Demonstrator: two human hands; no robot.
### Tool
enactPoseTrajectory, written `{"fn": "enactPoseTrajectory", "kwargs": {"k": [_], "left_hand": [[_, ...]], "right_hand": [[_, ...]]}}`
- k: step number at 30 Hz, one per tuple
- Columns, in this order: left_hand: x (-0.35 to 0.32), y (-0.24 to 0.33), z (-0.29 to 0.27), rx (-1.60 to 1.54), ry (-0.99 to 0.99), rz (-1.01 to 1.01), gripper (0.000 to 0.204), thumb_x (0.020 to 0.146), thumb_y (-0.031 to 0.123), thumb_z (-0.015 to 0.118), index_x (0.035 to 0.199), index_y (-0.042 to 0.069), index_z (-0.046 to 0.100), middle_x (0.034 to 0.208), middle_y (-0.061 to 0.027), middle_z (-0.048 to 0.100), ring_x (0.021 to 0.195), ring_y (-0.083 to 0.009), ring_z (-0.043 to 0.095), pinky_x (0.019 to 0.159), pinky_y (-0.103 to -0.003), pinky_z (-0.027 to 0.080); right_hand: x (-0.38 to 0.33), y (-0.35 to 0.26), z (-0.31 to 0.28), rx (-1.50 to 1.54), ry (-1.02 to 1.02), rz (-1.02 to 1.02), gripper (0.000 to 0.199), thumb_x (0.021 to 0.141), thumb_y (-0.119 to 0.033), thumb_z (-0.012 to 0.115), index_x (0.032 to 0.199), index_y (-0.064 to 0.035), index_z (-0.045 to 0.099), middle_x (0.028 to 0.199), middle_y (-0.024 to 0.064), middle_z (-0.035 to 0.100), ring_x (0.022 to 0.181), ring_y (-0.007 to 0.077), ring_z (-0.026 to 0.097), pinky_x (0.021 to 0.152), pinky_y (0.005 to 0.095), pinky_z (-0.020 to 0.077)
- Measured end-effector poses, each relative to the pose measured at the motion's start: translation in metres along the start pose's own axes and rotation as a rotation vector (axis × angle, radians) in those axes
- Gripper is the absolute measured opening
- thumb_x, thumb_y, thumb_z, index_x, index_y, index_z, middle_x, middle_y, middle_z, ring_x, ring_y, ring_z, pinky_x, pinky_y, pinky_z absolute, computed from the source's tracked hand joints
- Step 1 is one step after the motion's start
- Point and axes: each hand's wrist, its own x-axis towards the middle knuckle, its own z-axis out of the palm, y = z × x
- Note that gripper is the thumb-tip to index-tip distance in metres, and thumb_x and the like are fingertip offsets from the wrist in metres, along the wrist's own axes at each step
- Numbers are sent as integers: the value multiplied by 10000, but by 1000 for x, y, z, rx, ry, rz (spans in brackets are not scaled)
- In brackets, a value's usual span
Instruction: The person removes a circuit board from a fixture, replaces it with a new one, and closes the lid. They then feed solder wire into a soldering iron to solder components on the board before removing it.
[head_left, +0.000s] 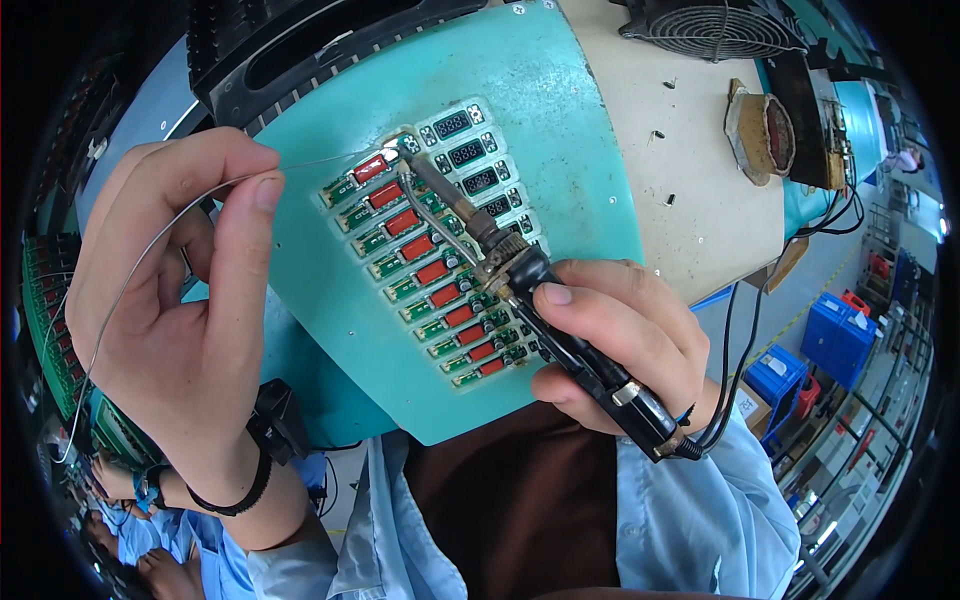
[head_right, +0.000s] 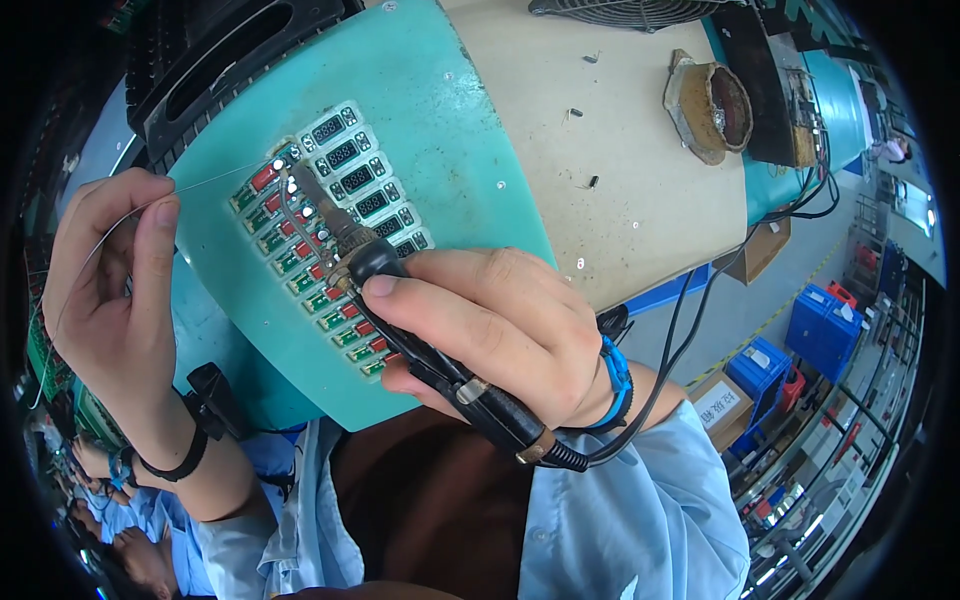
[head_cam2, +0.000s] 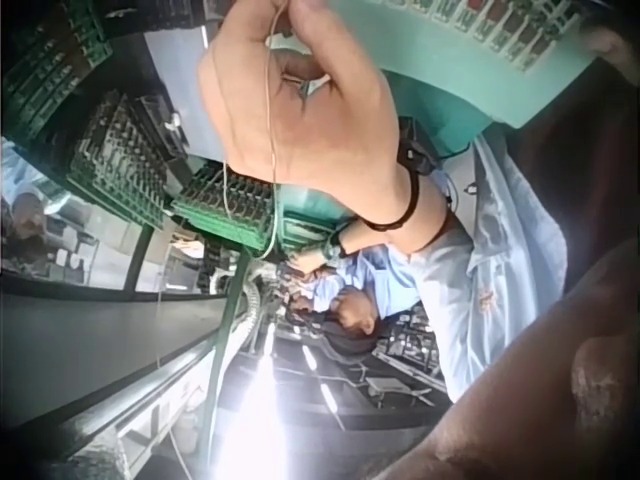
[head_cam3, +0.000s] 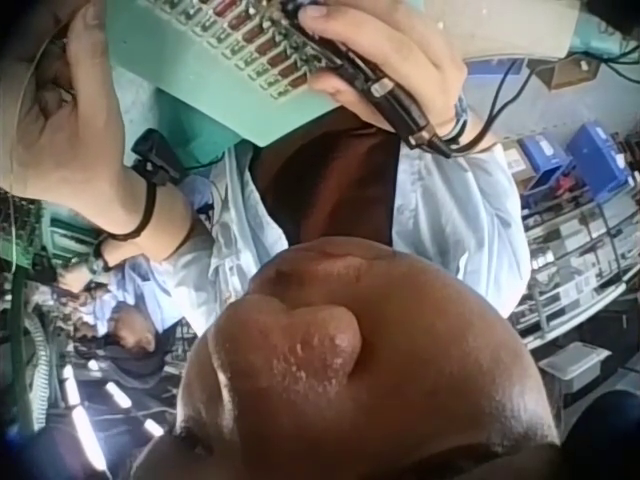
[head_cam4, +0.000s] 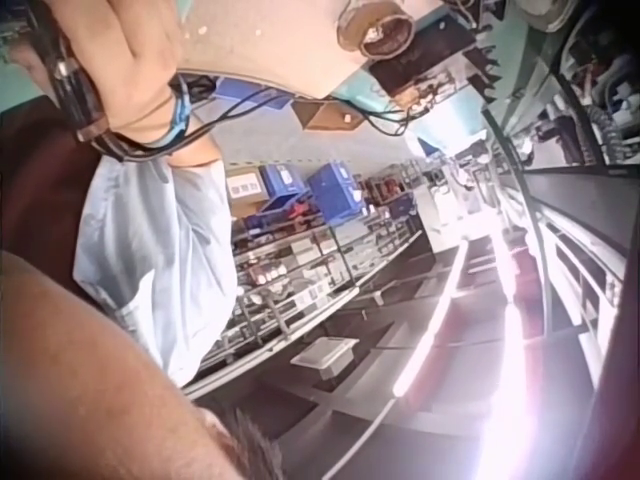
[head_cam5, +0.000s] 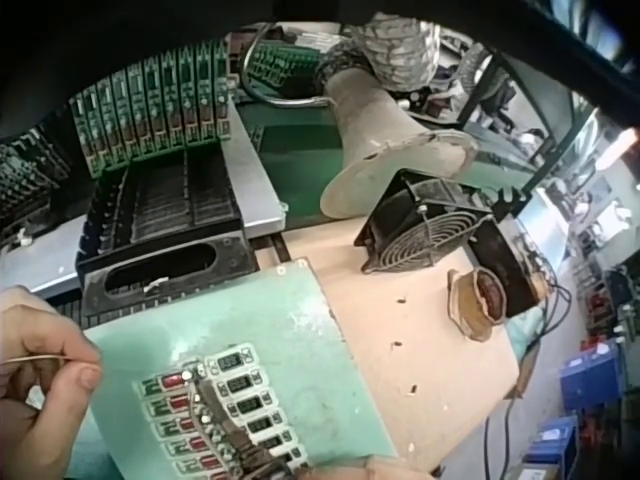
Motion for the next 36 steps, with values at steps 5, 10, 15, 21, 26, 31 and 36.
{"fn": "enactPoseTrajectory", "kwargs": {"k": [5,10,15,21,26,31,36], "left_hand": [[-7,5,-3,-6,8,-17,127,985,-52,688,1112,-45,695,1090,-95,681,865,-88,661,710,-178,508],[-10,10,-3,-60,-41,-25,128,987,-58,679,1113,-50,693,1088,-102,679,887,-103,674,725,-187,525],[-11,9,0,-63,-46,-11,131,984,-59,680,1115,-54,690,1088,-105,677,890,-108,678,726,-186,526],[-10,6,5,-107,-37,38,132,984,-58,681,1116,-55,690,1090,-108,678,886,-111,681,728,-189,532],[-10,8,0,-45,-53,-1,129,983,-54,685,1112,-52,693,1096,-107,681,881,-112,682,732,-190,536],[-6,12,2,-9,-76,-41,127,981,-48,693,1108,-50,696,1097,-102,683,883,-111,685,736,-187,535],[-6,7,5,-23,-77,-18,124,982,-46,694,1106,-49,697,1095,-102,682,890,-112,687,735,-186,535]], "right_hand": [[-6,-6,-11,61,-9,-5,456,898,-235,834,1272,-5,709,1097,168,711,885,281,711,718,353,548],[-10,-8,-12,34,-37,4,433,906,-214,822,1270,-10,709,1104,169,708,900,292,713,723,364,551],[-12,-6,-11,30,-47,19,426,910,-212,818,1270,-14,711,1105,169,708,898,290,713,725,364,552],[-14,0,-16,-20,-134,-22,505,968,-350,786,1281,23,653,1100,227,689,861,315,714,746,389,568],[-12,-3,-9,9,-94,-1,500,943,-338,802,1272,17,674,1093,211,701,870,303,718,733,376,567],[-12,-2,-4,27,-15,10,470,897,-282,831,1247,12,720,1067,171,721,867,272,719,700,346,559],[-10,-2,-3,29,-8,0,459,899,-278,828,1234,18,724,1060,176,723,858,272,720,696,349,560]]}}
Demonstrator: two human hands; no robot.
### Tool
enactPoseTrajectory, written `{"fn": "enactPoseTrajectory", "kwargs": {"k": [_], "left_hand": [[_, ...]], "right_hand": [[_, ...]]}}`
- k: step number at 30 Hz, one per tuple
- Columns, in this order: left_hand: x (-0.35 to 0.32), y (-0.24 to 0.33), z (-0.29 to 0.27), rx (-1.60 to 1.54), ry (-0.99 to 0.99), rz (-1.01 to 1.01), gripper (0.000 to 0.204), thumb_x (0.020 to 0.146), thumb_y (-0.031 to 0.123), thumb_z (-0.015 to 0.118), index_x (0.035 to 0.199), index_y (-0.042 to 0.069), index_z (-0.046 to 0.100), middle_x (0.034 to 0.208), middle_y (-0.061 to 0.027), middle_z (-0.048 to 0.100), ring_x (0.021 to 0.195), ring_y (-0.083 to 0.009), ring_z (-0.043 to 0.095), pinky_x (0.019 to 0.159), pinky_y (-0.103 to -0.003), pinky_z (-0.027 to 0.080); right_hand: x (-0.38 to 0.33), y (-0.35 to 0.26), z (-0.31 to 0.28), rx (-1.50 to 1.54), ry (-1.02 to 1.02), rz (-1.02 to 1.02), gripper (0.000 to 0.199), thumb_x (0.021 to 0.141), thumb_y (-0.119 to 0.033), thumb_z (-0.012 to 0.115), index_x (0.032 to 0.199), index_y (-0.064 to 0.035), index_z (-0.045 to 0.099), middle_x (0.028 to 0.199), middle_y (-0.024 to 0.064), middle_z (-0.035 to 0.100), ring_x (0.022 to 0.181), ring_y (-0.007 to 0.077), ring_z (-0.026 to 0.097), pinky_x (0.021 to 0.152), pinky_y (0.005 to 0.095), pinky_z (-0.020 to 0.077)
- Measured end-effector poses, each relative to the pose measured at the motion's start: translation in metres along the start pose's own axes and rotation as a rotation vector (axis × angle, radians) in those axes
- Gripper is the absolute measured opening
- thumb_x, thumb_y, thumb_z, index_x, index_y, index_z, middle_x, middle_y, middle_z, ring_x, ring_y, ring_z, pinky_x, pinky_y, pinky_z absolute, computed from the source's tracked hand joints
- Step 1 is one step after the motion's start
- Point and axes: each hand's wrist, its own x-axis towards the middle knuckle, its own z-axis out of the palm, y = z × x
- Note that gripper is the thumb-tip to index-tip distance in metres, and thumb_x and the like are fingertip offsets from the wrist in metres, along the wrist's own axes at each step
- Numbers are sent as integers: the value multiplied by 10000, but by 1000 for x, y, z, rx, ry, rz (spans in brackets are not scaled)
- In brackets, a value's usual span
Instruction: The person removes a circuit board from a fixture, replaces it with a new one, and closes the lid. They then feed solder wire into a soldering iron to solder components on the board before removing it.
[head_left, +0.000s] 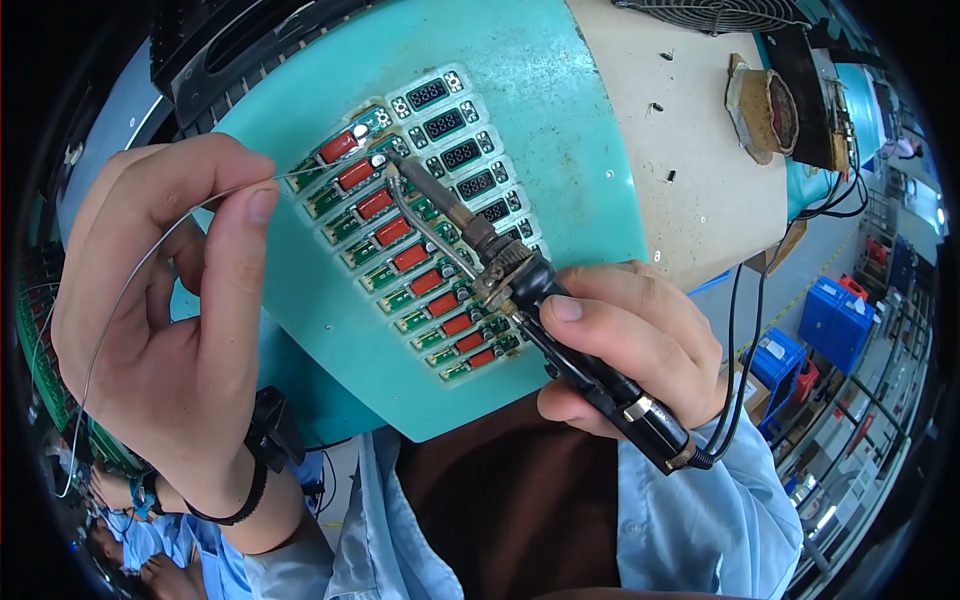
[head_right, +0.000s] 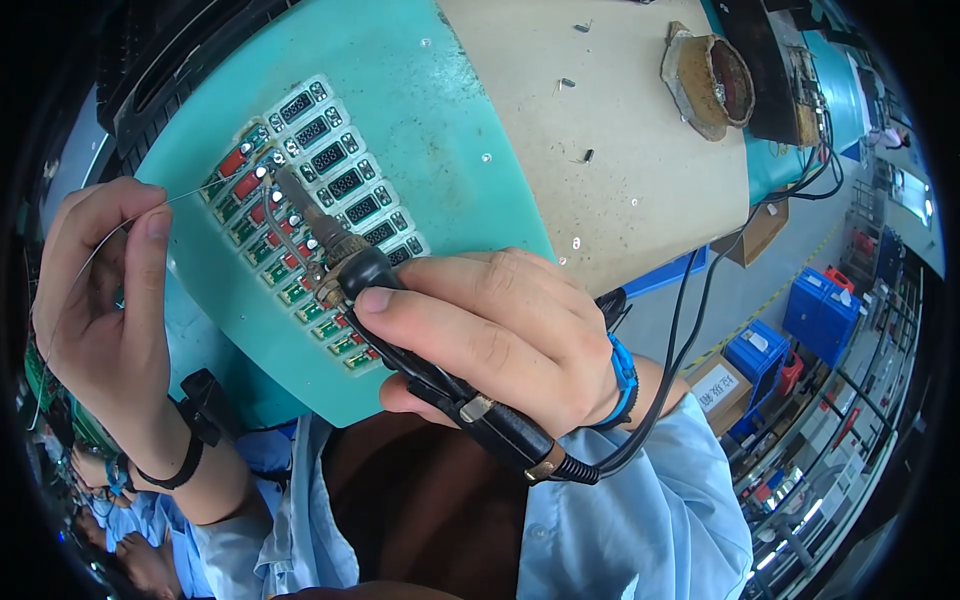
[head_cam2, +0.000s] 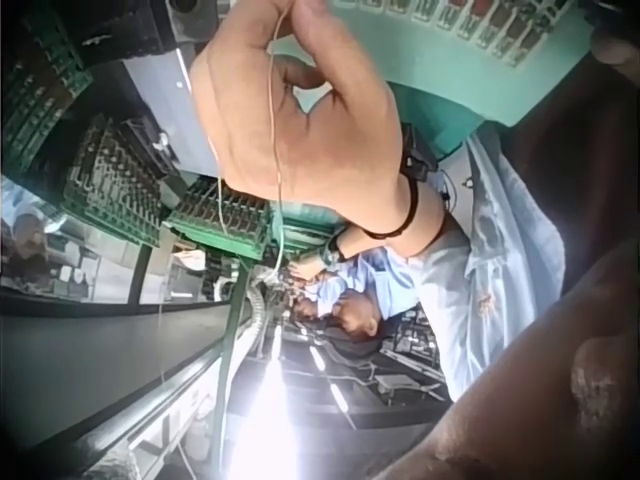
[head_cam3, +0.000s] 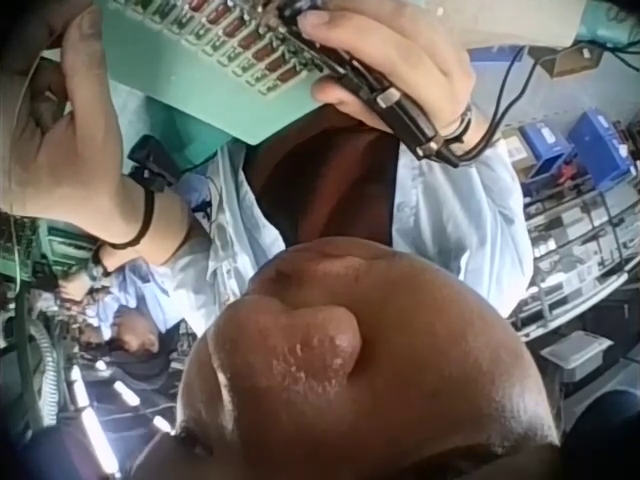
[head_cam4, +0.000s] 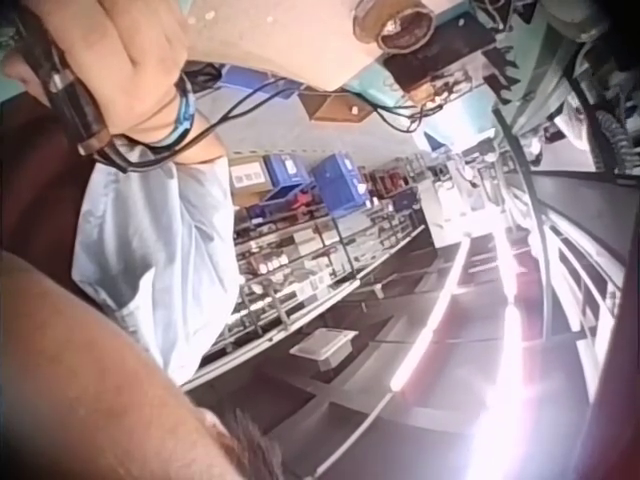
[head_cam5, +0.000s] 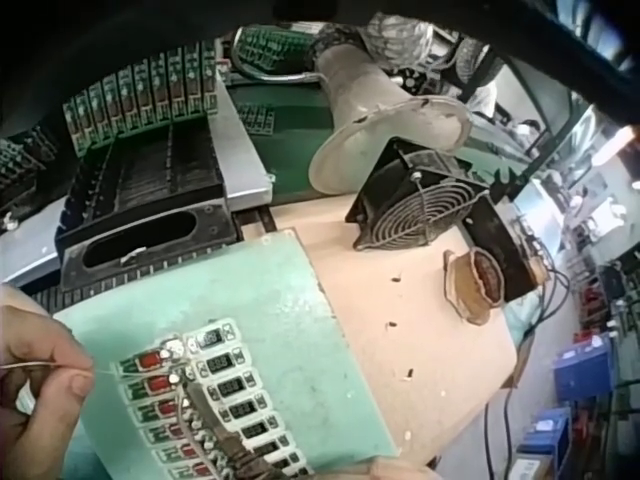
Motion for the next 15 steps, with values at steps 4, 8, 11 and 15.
{"fn": "enactPoseTrajectory", "kwargs": {"k": [4,8,11,15], "left_hand": [[1,1,0,63,-22,-16,131,987,-48,685,1118,-48,694,1105,-107,686,911,-118,694,754,-193,547],[0,-4,1,24,28,47,143,992,-48,679,1134,-46,690,1118,-112,691,932,-125,702,778,-201,560],[-1,-4,0,25,26,36,148,994,-45,679,1141,-44,688,1123,-115,693,942,-132,706,790,-208,568],[-6,-2,-5,46,25,15,151,995,-39,681,1145,-43,688,1125,-115,695,944,-137,708,792,-213,573]], "right_hand": [[0,2,-1,7,-1,-11,460,903,-274,824,1241,20,720,1055,178,725,851,274,721,692,352,561],[0,0,-3,3,-15,-8,462,902,-265,824,1246,24,716,1058,179,725,851,277,721,693,352,562],[1,-2,-3,4,-19,0,462,899,-256,828,1254,16,712,1064,175,723,859,282,722,695,354,562],[-4,-2,-6,9,-25,-2,466,892,-245,837,1266,1,707,1075,167,718,873,288,724,701,361,565]]}}
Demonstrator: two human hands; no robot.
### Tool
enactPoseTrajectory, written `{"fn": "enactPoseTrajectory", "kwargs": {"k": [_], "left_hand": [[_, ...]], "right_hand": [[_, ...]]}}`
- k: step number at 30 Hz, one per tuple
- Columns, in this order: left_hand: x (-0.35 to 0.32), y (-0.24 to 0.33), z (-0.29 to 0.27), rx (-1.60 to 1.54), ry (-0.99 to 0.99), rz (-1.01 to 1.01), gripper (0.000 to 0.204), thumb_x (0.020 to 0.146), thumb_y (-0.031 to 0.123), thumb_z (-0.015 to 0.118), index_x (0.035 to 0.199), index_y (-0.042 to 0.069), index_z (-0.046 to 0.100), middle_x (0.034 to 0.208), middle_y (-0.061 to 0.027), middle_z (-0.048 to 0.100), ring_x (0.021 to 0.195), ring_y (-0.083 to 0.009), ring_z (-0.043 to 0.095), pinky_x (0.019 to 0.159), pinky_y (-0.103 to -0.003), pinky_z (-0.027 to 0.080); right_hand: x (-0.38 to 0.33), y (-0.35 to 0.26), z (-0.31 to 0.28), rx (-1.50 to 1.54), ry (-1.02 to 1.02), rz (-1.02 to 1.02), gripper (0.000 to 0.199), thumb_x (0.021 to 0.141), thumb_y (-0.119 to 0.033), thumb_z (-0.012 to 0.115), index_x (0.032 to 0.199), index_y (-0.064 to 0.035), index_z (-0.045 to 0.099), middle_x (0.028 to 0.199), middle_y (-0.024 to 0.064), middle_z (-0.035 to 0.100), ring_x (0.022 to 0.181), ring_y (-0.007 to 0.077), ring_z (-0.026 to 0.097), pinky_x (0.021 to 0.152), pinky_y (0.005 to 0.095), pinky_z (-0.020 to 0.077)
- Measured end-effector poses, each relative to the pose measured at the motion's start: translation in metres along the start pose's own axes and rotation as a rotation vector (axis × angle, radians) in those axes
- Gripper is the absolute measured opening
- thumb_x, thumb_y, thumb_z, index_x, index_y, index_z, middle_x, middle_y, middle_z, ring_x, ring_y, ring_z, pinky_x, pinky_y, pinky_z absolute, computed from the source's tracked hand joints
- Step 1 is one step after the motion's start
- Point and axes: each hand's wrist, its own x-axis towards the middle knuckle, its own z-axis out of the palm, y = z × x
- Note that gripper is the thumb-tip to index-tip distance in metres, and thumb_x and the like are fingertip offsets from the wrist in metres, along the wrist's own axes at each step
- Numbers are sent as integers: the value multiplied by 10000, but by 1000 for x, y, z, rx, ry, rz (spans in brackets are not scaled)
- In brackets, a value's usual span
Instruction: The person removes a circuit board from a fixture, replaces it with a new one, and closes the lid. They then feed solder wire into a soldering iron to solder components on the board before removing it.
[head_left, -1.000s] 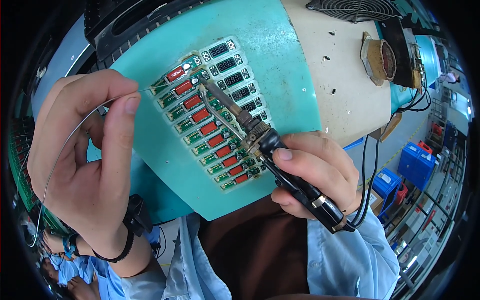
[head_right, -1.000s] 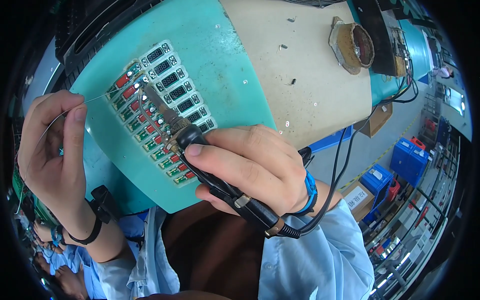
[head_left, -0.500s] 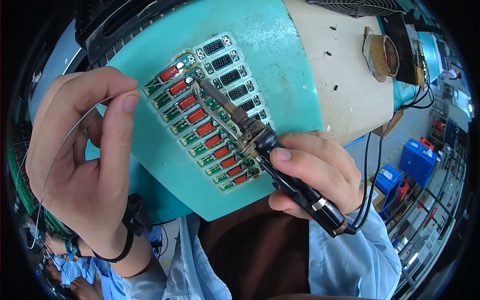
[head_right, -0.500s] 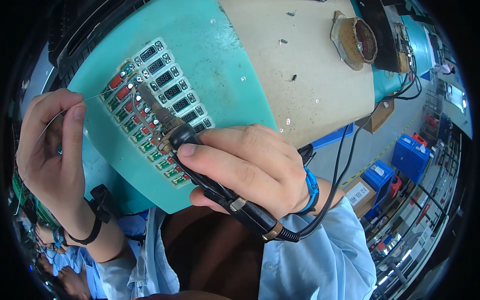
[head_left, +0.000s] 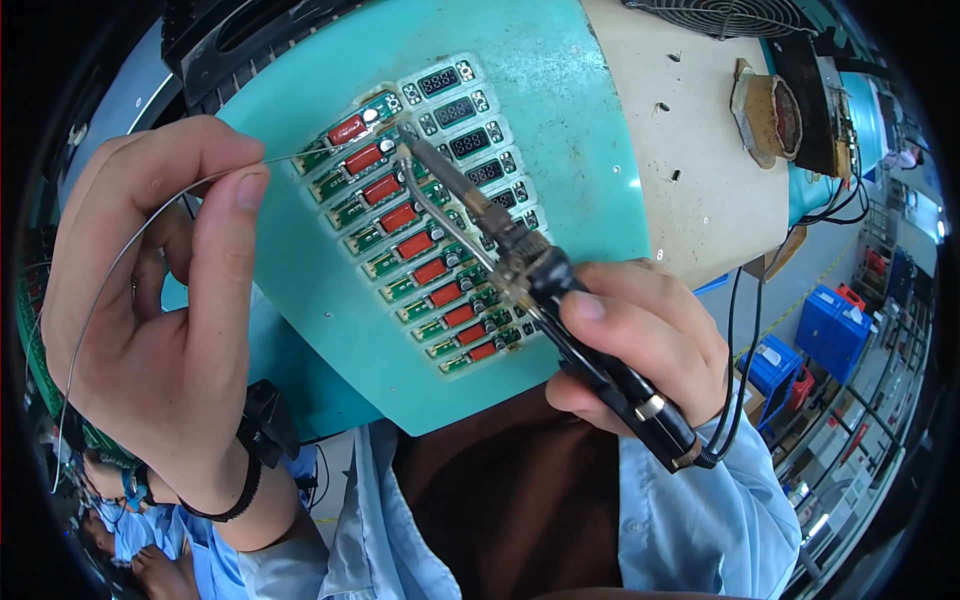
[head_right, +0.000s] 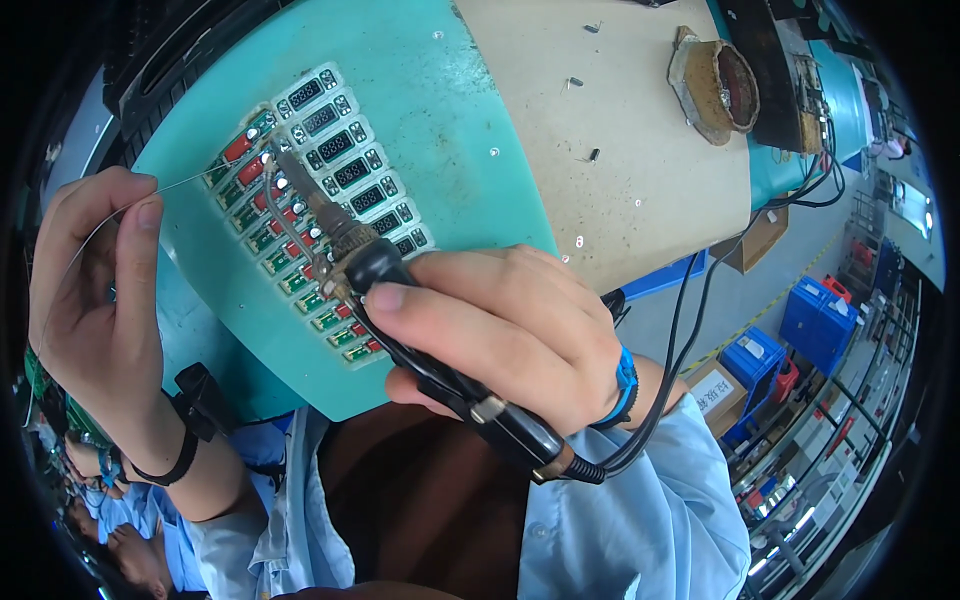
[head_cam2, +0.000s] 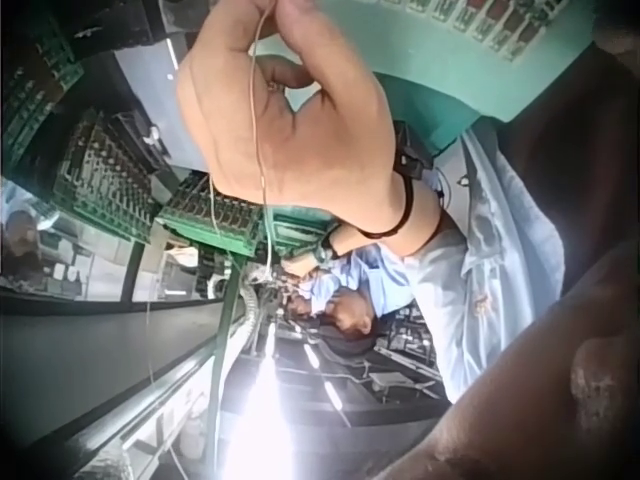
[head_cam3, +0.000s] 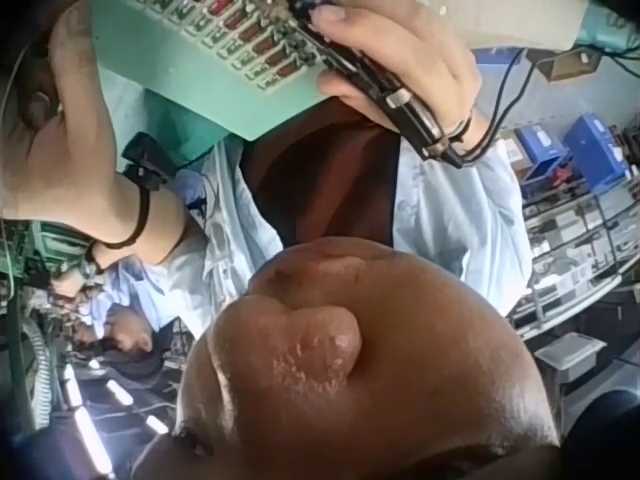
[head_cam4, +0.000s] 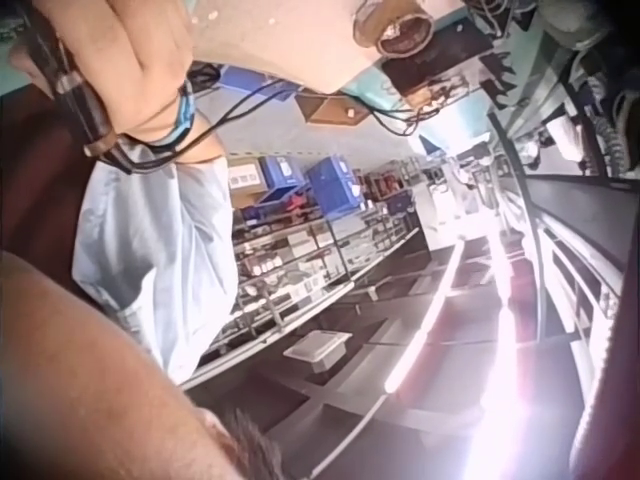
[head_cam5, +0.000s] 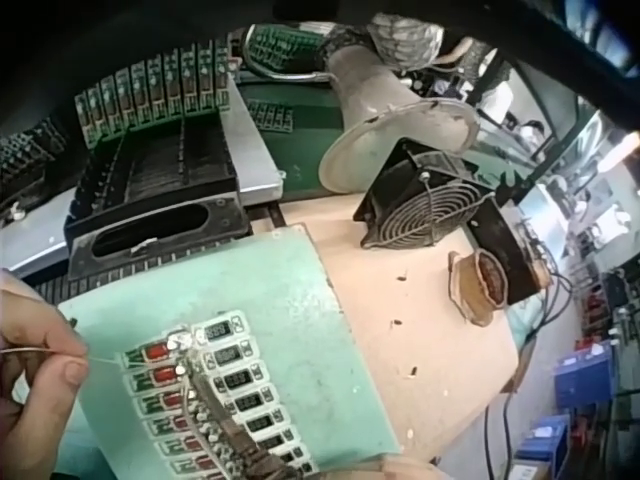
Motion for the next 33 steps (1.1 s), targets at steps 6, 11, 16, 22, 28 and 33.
{"fn": "enactPoseTrajectory", "kwargs": {"k": [6,11,16,22,28,33], "left_hand": [[-6,5,0,-36,0,17,151,993,-37,685,1144,-42,691,1124,-114,694,940,-137,708,785,-213,573],[-6,10,2,-23,-16,0,141,987,-41,691,1128,-49,694,1116,-114,689,916,-130,701,767,-208,565],[-6,13,5,-68,-35,-30,132,982,-47,695,1114,-57,694,1107,-114,683,891,-123,692,750,-205,553],[-6,9,8,-89,-35,38,125,981,-56,690,1106,-59,694,1101,-113,680,883,-117,687,740,-199,539],[-3,12,9,-80,-49,44,123,974,-59,695,1097,-55,698,1080,-104,684,820,-84,662,687,-178,496],[-1,15,11,-65,-55,47,121,969,-51,706,1090,-47,704,1069,-96,687,777,-65,637,657,-168,470]], "right_hand": [[-3,-8,-5,-12,-4,10,473,887,-236,848,1280,-20,699,1086,157,712,886,292,724,717,373,572],[-8,-9,-3,-12,14,26,454,893,-226,846,1271,-18,702,1085,161,713,890,295,725,728,375,576],[-9,-7,-2,-6,2,27,430,899,-206,837,1262,-18,706,1074,164,715,893,296,725,721,370,573],[-10,-7,-1,-20,-17,45,424,898,-199,833,1259,-14,708,1064,163,717,886,292,725,712,364,569],[-10,-6,0,-18,-7,37,419,898,-201,832,1253,-13,712,1058,160,720,871,286,723,703,359,568],[-9,-8,-1,-15,-14,53,418,898,-200,832,1254,-16,712,1057,158,719,865,284,723,697,356,567]]}}
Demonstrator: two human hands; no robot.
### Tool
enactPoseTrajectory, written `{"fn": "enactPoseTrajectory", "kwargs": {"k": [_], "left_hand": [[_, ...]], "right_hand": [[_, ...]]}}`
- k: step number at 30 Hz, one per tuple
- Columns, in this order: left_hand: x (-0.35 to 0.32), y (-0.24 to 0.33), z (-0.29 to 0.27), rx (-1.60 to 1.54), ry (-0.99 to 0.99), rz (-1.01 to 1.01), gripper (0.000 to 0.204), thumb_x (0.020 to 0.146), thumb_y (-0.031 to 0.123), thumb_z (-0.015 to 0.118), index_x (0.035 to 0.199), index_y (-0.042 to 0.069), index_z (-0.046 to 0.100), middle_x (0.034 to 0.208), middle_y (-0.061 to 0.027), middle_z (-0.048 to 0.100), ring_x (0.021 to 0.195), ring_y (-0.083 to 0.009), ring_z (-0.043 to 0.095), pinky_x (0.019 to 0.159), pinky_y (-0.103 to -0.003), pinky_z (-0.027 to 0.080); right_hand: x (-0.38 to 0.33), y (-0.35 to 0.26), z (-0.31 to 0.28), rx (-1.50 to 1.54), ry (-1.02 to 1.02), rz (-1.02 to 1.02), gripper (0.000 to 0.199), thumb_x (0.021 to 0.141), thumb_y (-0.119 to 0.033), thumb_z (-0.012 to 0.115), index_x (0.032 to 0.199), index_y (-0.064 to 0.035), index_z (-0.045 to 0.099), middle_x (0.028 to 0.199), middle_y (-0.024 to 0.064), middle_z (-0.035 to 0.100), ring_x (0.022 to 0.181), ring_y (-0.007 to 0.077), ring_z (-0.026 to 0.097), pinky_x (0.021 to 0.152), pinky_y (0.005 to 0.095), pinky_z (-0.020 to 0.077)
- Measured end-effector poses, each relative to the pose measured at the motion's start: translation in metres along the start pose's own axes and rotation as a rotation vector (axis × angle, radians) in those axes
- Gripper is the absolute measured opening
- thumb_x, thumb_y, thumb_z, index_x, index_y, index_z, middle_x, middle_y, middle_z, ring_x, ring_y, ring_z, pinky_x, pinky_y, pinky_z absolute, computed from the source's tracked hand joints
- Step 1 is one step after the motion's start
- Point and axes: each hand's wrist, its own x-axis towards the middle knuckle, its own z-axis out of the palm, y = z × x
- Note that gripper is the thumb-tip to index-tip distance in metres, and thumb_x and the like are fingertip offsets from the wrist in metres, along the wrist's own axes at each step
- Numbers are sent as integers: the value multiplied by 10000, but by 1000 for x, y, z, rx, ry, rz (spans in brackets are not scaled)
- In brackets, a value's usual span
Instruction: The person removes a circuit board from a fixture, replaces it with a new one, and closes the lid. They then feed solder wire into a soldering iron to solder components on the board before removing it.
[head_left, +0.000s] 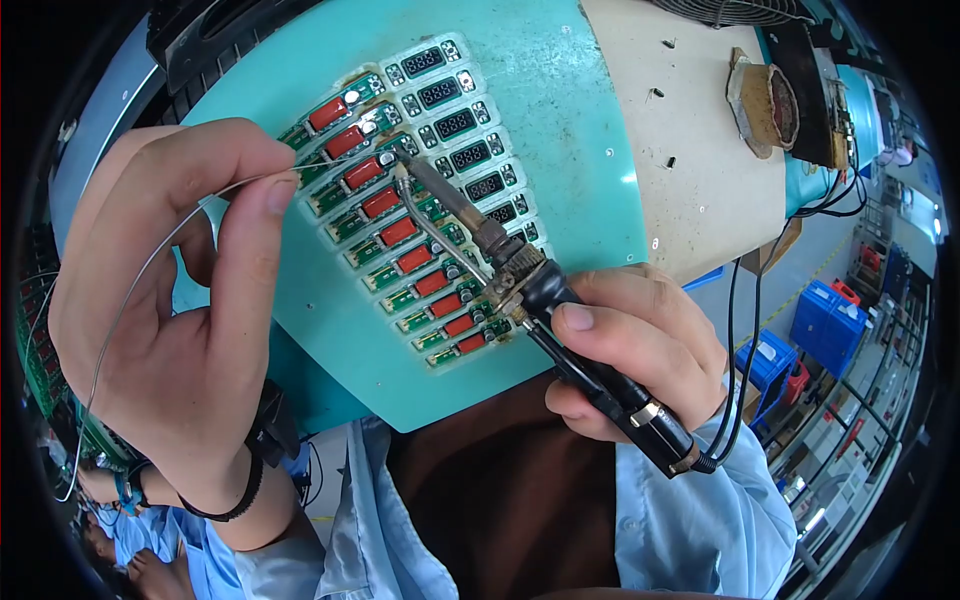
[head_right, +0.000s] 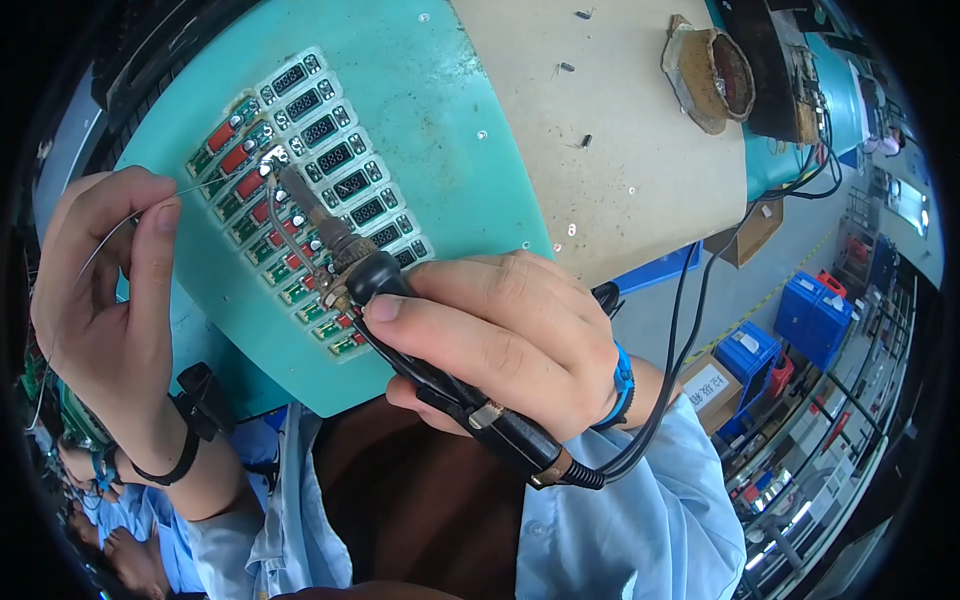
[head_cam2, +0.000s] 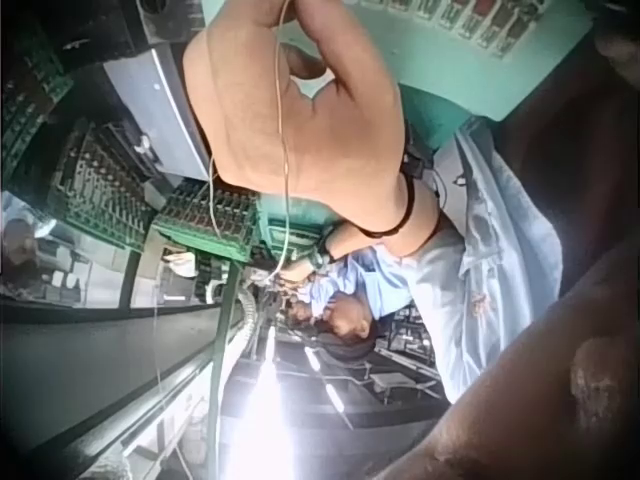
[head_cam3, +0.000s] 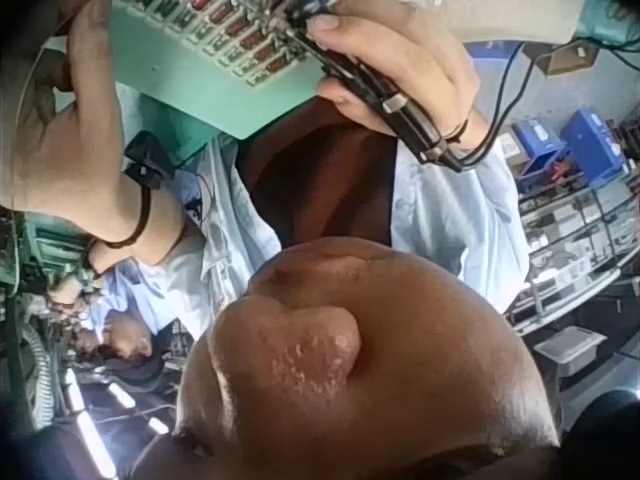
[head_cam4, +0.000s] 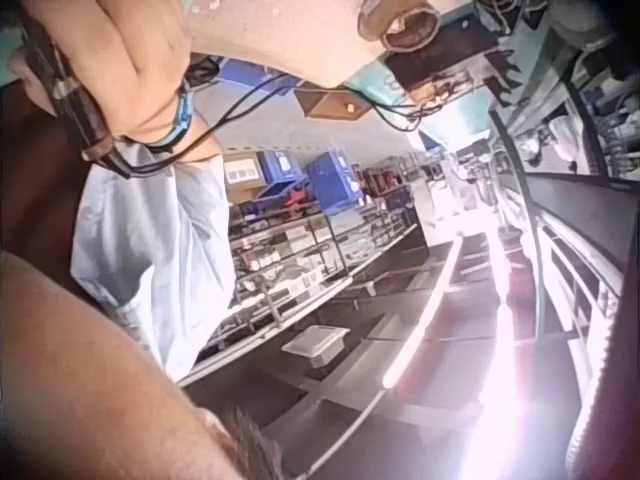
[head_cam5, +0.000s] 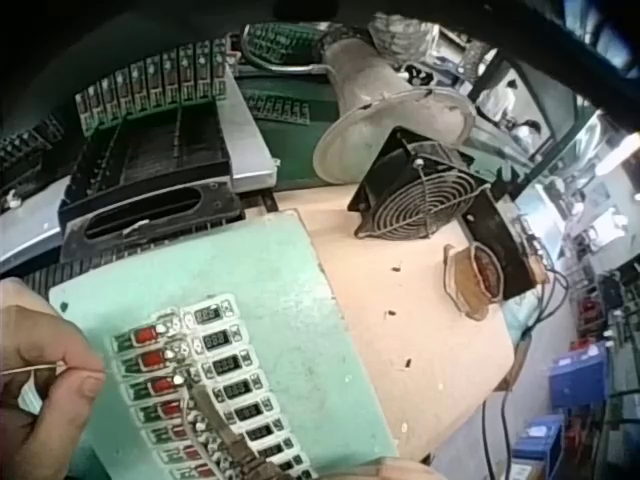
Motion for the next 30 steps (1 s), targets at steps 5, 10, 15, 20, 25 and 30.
{"fn": "enactPoseTrajectory", "kwargs": {"k": [5,10,15,20,25,30], "left_hand": [[-1,-3,1,3,18,17,122,969,-50,709,1091,-39,709,1075,-93,687,774,-64,628,651,-165,464],[-6,-2,-1,24,28,-36,121,974,-46,703,1095,-40,708,1092,-101,689,842,-98,672,709,-190,529],[-14,-1,-3,39,57,-58,126,979,-45,696,1105,-46,701,1115,-117,689,928,-144,708,789,-233,587],[-19,3,0,37,47,-52,134,980,-55,689,1113,-46,696,1128,-123,687,950,-159,713,804,-244,597],[-20,4,5,22,32,-62,136,983,-63,680,1118,-47,694,1136,-125,688,959,-163,714,815,-249,600],[-20,4,5,43,0,-47,148,985,-58,681,1132,-46,690,1146,-128,691,969,-164,715,833,-252,602]], "right_hand": [[1,1,0,8,-5,-10,420,898,-205,832,1253,-15,712,1061,162,718,865,287,723,700,357,569],[-3,-1,0,16,12,-4,408,907,-212,828,1247,-17,713,1065,162,717,865,287,721,703,362,569],[-7,-5,-5,10,30,-20,389,919,-213,820,1241,-20,716,1067,160,712,866,290,717,708,368,569],[-14,-6,-4,22,15,-9,373,923,-201,815,1236,-23,718,1069,164,708,876,297,715,718,372,569],[-18,-4,-3,26,7,5,372,920,-190,814,1236,-19,719,1066,165,708,883,295,715,723,373,568],[-19,1,3,11,30,-25,385,916,-195,816,1240,-12,718,1054,161,713,870,287,715,712,365,567]]}}
